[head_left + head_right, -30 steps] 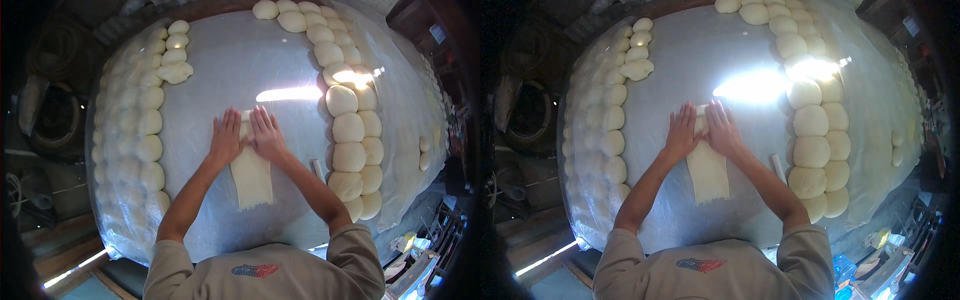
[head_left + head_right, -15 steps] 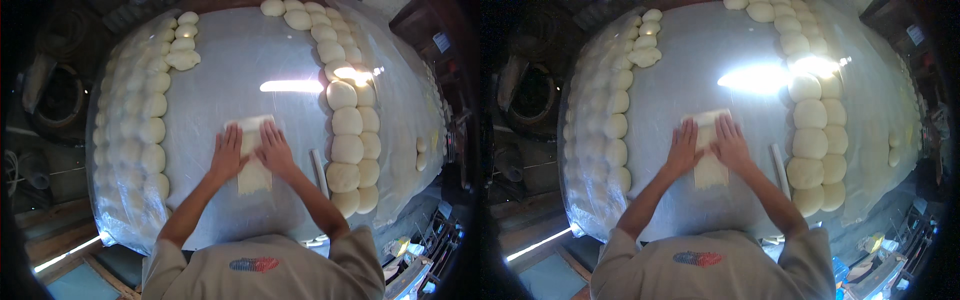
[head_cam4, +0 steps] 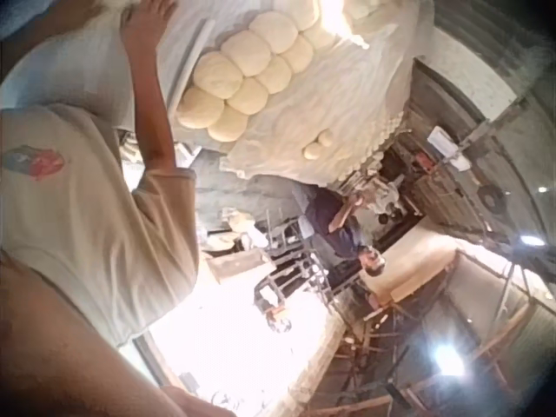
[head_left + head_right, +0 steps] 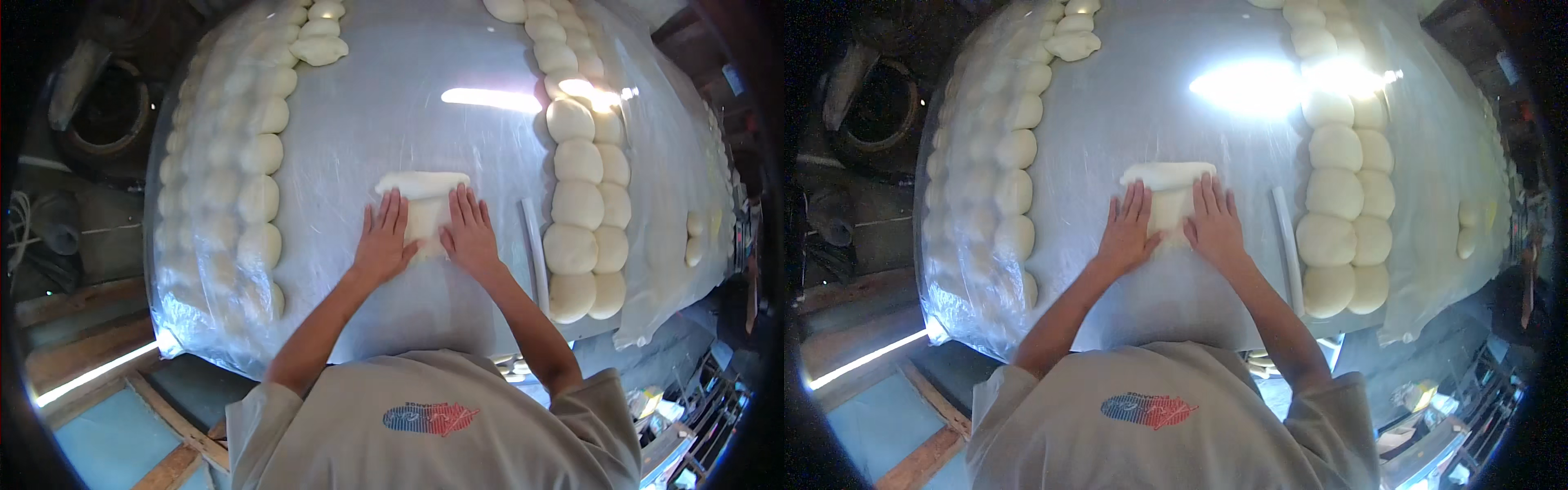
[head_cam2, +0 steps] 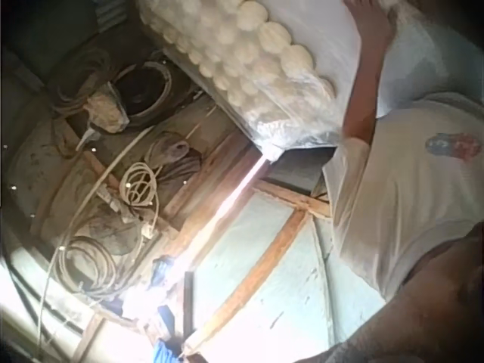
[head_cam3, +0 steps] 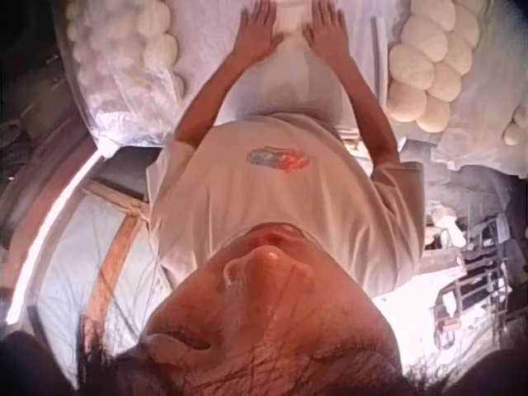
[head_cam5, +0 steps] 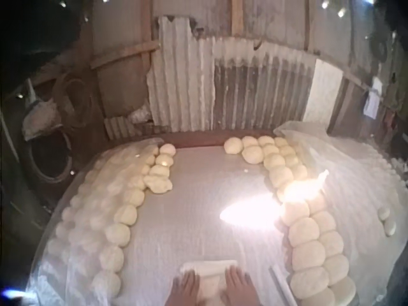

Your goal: The person shapes dough balls into elongated rolls by first flattening the dough with a rolling pin and then rolling it by hand on a metal work surface.

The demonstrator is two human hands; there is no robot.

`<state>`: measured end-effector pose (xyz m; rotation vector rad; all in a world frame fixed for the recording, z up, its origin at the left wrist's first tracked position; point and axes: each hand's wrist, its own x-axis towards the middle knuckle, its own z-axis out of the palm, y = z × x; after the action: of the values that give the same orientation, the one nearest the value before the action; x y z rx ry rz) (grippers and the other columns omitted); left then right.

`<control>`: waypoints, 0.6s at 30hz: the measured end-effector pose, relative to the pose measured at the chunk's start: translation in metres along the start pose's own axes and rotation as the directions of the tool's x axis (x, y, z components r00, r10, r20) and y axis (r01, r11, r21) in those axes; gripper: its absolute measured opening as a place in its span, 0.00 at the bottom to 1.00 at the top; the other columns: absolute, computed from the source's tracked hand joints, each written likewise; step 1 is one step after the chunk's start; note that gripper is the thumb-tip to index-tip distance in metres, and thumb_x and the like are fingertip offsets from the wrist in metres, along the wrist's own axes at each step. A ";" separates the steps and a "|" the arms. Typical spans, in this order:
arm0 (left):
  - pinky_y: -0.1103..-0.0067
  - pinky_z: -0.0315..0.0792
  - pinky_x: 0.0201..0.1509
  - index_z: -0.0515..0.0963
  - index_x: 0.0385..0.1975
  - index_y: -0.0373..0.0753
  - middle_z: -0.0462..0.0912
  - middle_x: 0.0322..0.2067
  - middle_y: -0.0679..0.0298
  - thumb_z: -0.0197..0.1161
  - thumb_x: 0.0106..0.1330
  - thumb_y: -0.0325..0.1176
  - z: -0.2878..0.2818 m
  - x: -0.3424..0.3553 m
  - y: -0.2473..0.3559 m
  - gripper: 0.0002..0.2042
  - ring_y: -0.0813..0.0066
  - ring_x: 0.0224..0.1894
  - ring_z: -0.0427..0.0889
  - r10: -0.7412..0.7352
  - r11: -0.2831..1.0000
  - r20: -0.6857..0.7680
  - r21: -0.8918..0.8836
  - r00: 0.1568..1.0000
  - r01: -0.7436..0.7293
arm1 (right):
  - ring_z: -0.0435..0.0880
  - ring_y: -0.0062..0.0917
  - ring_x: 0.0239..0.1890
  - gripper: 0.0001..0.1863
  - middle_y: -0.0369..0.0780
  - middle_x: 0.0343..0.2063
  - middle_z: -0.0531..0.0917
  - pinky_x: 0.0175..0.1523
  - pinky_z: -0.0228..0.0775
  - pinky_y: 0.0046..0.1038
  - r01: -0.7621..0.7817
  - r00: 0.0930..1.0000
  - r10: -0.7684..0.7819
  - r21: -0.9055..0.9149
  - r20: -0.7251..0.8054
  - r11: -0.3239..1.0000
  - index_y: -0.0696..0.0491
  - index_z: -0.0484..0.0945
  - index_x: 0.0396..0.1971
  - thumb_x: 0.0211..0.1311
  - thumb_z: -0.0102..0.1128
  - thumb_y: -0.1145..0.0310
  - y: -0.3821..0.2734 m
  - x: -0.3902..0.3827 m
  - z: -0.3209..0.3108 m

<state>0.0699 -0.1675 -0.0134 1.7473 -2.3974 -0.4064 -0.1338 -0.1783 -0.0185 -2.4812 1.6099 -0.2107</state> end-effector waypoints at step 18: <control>0.55 0.50 0.69 0.57 0.64 0.29 0.58 0.64 0.42 0.58 0.64 0.48 -0.010 -0.080 0.023 0.36 0.49 0.69 0.54 0.035 0.999 0.163 0.004 0.986 -0.036 | 0.66 0.43 0.63 0.30 0.52 0.59 0.69 0.68 0.51 0.47 -0.049 0.986 0.014 0.208 0.166 0.977 0.58 0.69 0.57 0.63 0.53 0.51 -0.021 -0.070 -0.023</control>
<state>0.0765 -0.0865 0.0066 1.7340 -2.5386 -0.5570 -0.1482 -0.1077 0.0075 -2.2492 1.4767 -0.1597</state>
